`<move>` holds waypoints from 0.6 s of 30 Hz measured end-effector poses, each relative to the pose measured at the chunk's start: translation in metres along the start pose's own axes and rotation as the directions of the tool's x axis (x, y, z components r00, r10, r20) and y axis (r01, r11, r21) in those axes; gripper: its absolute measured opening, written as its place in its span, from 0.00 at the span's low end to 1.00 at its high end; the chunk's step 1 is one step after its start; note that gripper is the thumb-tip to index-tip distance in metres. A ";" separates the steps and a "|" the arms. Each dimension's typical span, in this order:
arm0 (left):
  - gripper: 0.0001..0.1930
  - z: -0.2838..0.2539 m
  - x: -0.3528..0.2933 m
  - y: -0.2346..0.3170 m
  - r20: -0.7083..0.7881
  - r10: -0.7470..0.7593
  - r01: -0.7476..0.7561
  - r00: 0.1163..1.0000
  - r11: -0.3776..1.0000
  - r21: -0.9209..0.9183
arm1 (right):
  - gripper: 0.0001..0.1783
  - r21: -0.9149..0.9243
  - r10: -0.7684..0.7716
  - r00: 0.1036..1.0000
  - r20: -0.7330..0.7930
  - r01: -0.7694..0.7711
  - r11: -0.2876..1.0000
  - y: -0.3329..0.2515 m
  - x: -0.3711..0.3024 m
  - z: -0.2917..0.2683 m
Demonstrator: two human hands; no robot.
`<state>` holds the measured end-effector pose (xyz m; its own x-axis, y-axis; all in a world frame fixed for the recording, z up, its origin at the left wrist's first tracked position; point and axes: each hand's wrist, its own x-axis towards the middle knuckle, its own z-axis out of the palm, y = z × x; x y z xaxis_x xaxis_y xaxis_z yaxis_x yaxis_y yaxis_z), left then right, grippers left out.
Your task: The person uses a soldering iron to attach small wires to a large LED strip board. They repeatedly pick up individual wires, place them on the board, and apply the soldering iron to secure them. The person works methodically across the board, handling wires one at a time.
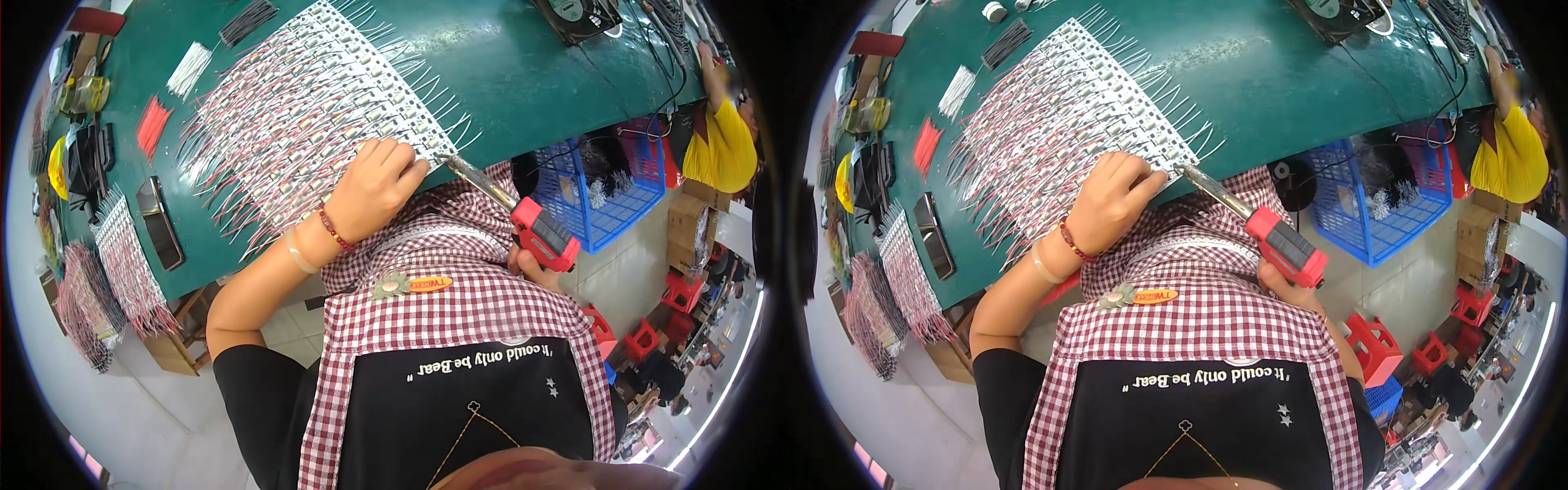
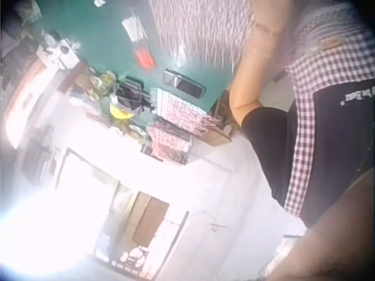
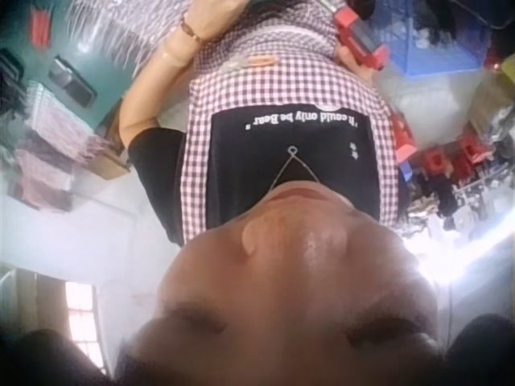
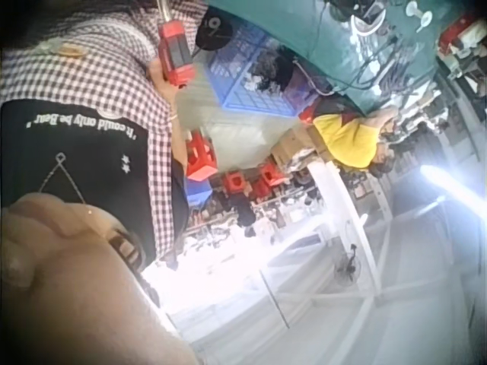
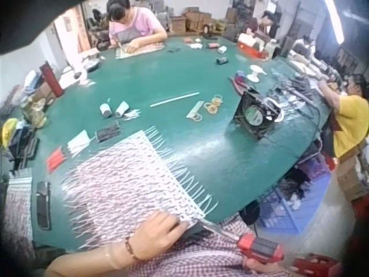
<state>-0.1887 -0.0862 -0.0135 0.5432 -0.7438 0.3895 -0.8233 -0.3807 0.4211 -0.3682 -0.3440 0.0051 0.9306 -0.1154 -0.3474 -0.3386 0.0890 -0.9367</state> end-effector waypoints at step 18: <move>0.12 0.002 0.001 0.000 -0.008 0.000 0.000 1.000 1.000 -0.014 | 0.06 -0.600 -0.138 0.981 -0.136 0.029 0.800 0.026 -0.002 -0.001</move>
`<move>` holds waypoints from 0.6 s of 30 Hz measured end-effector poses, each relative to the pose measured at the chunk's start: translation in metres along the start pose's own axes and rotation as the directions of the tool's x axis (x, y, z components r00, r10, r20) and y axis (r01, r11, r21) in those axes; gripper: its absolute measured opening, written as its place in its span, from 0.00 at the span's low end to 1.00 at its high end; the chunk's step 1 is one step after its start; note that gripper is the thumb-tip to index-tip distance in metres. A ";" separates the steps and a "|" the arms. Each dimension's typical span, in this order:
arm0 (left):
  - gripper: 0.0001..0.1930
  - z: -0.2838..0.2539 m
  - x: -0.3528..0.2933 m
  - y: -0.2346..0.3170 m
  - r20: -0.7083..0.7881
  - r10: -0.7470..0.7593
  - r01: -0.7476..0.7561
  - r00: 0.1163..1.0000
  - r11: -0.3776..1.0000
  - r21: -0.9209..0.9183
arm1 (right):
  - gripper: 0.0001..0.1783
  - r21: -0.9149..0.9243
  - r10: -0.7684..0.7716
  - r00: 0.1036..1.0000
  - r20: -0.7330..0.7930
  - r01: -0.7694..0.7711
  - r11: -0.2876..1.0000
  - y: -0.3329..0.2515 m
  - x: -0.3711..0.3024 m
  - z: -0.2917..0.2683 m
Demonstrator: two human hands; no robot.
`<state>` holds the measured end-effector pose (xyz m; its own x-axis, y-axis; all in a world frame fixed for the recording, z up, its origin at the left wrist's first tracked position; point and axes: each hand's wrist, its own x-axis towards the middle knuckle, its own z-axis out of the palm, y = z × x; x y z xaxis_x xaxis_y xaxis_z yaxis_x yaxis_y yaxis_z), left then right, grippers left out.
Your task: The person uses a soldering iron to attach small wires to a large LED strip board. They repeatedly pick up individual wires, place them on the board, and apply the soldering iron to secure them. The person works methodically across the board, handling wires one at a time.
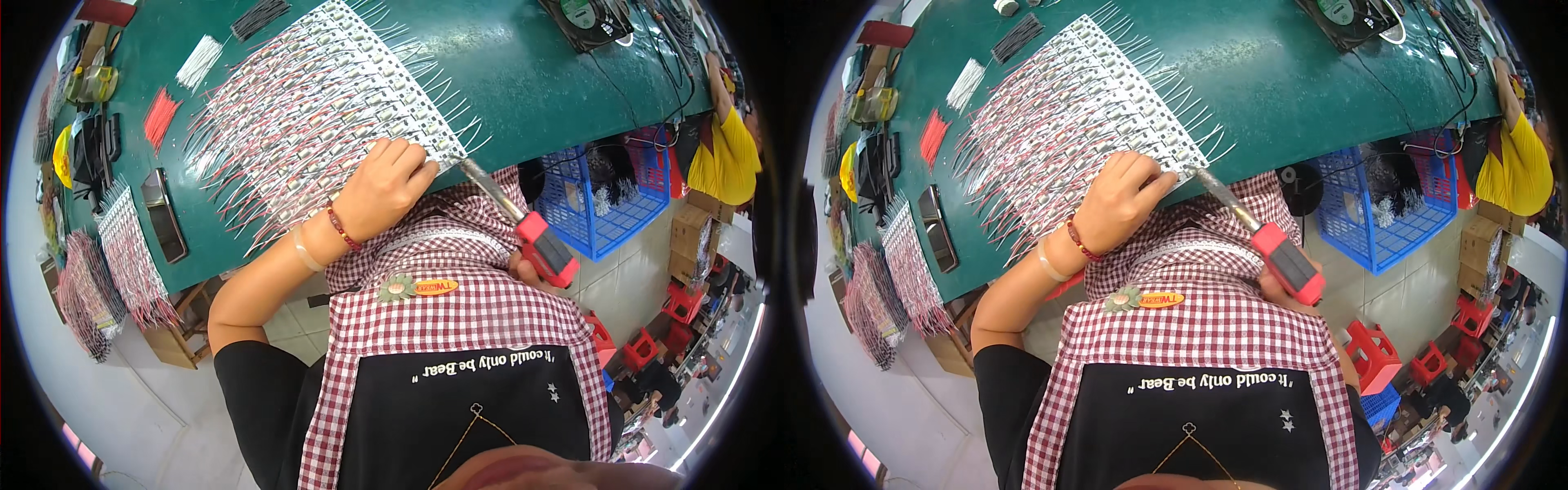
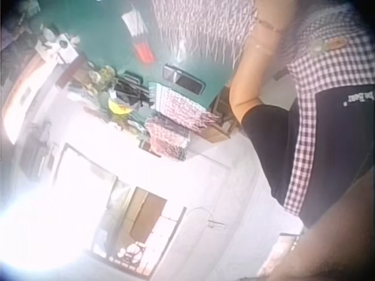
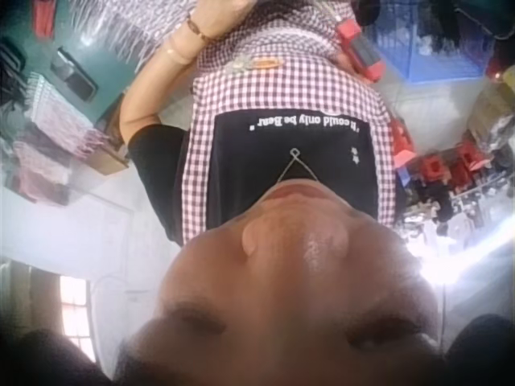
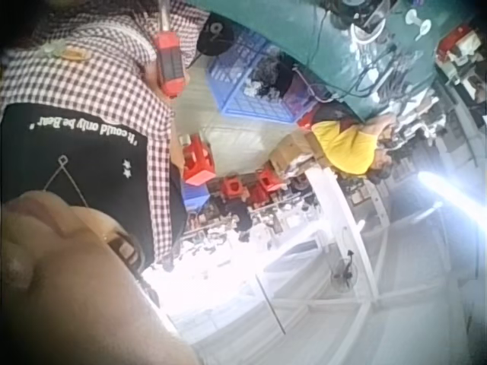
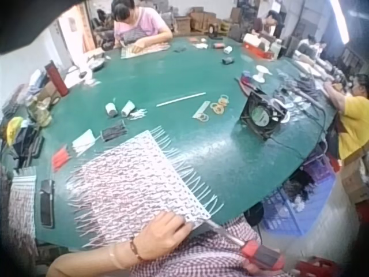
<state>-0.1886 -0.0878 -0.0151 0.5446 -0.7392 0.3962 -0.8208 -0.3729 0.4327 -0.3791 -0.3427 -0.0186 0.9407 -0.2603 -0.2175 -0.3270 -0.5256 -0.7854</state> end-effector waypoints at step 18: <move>0.13 -0.005 0.002 0.002 0.014 -0.003 0.003 1.000 1.000 -0.025 | 0.23 0.631 -0.242 0.893 -0.379 0.441 0.638 -0.017 0.069 -0.047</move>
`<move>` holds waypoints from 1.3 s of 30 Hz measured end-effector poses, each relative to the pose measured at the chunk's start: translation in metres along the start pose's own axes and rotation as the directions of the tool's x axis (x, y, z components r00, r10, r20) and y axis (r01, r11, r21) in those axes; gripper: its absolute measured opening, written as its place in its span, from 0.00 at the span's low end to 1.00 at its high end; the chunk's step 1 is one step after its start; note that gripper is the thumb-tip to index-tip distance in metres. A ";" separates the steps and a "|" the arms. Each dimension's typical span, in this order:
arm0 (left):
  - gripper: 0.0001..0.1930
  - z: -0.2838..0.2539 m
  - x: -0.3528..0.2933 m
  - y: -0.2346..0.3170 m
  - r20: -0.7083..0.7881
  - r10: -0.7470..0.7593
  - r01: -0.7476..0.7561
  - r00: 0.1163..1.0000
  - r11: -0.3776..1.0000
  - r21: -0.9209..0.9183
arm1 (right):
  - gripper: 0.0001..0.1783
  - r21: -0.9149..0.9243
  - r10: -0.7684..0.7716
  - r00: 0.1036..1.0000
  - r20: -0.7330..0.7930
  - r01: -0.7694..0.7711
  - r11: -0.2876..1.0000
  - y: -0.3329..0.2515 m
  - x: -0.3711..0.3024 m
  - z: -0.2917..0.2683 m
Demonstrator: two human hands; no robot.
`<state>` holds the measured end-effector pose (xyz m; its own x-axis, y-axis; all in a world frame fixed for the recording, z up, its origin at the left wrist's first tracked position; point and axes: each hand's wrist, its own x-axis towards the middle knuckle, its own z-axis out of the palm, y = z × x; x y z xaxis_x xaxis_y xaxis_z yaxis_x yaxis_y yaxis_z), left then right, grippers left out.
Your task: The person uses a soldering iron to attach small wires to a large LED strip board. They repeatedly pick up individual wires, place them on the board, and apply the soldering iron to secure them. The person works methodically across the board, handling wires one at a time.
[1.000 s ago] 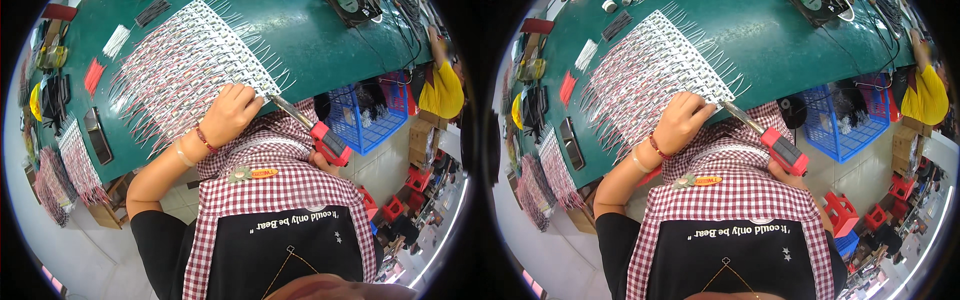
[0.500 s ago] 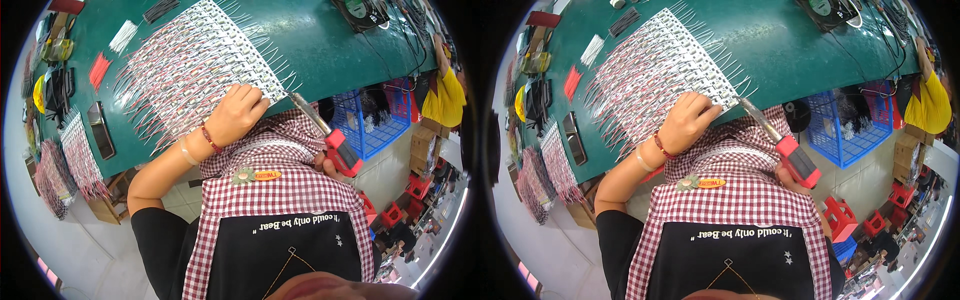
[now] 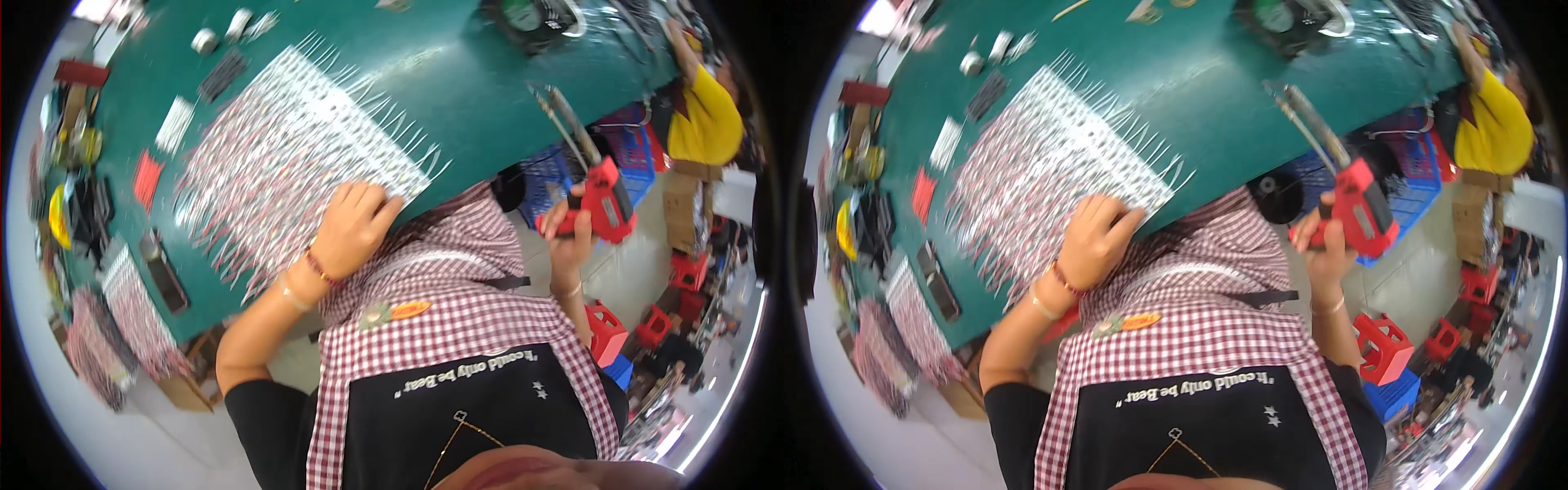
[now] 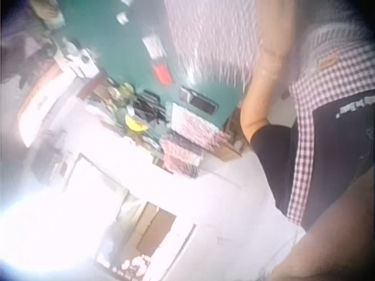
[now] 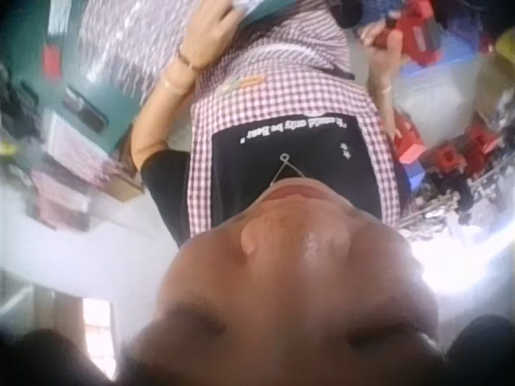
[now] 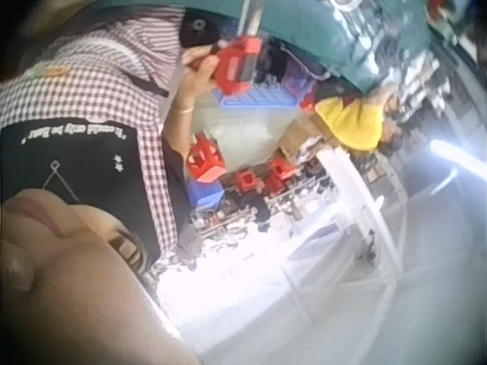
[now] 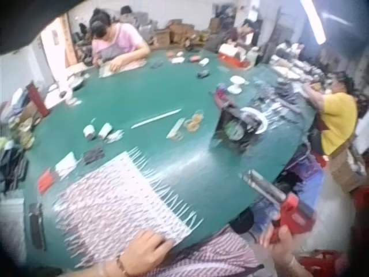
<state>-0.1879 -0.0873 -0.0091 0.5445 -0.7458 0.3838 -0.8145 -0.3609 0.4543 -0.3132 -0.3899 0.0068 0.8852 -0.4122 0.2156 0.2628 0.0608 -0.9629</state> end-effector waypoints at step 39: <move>0.12 0.005 -0.001 -0.003 0.000 -0.016 0.016 1.000 0.999 -0.041 | 0.10 -0.417 0.501 0.844 0.190 -0.393 0.820 0.002 -0.073 -0.006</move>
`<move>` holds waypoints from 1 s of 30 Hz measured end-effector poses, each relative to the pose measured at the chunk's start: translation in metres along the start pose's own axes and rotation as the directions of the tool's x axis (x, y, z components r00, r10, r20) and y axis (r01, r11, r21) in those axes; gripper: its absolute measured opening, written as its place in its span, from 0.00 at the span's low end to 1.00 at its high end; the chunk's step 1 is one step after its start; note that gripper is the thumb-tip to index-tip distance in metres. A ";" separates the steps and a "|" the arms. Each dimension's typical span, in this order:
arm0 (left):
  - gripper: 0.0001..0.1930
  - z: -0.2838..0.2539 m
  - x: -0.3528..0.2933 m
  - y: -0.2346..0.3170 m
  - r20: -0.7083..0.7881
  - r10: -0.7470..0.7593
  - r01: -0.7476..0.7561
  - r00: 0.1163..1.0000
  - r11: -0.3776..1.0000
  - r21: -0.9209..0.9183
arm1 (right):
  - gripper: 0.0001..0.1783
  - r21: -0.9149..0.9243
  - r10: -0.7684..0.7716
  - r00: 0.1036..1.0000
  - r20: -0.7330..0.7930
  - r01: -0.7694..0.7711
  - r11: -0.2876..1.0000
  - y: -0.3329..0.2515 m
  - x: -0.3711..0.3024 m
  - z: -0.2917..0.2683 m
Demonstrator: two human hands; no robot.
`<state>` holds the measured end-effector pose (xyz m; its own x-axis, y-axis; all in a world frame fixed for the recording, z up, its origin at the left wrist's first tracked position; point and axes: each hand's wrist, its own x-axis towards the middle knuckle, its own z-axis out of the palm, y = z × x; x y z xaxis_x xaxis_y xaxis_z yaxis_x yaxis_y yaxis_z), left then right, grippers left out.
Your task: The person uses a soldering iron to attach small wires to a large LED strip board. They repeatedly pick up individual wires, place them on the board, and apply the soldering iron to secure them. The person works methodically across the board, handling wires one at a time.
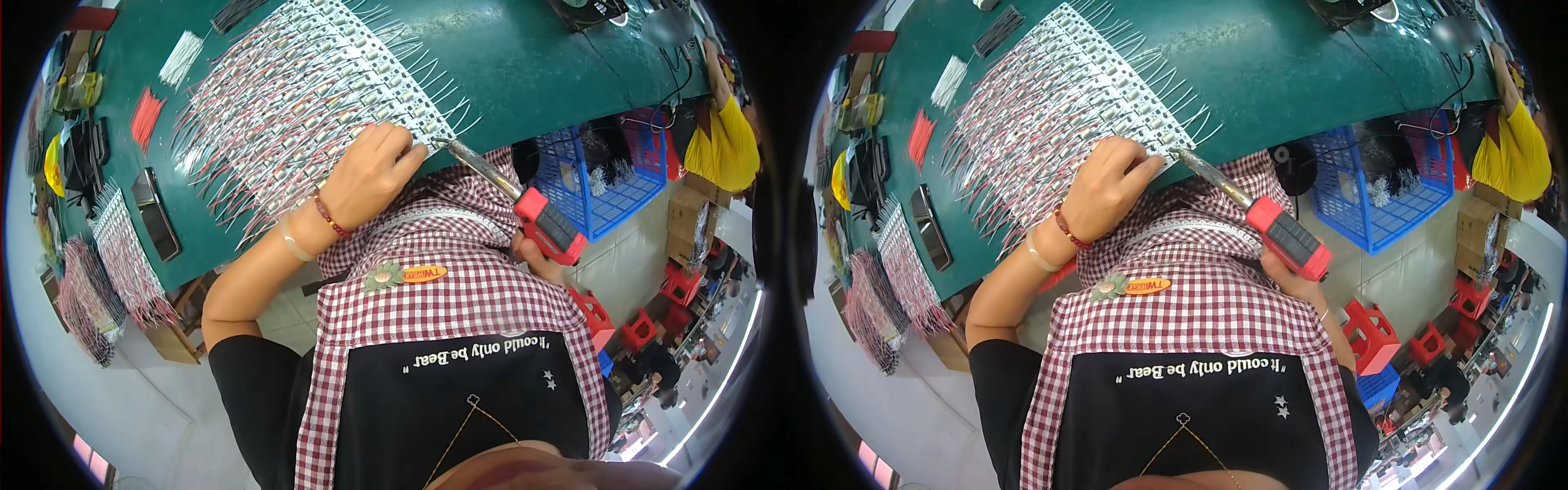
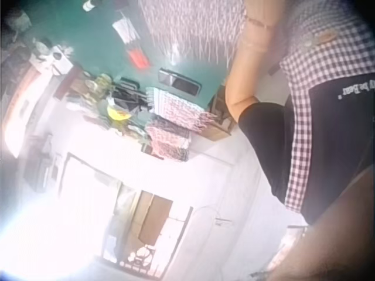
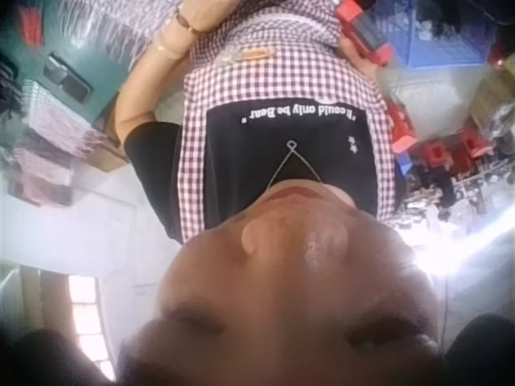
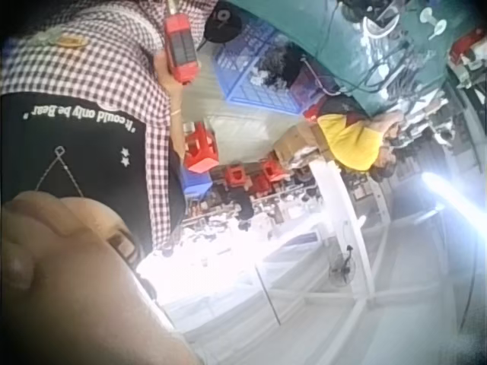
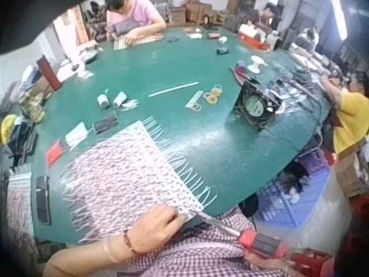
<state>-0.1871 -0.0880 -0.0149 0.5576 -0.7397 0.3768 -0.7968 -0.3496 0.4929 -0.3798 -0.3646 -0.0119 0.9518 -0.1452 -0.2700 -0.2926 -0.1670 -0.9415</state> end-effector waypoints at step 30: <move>0.12 0.002 -0.001 -0.002 -0.012 0.019 -0.018 1.000 1.000 0.012 | 0.13 -0.432 -0.391 0.920 0.026 0.363 0.826 0.004 0.013 0.013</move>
<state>-0.1868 -0.0876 -0.0177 0.5455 -0.7389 0.3955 -0.8097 -0.3430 0.4761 -0.3672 -0.3549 -0.0214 0.9925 -0.0428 0.1149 0.0649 -0.6116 -0.7885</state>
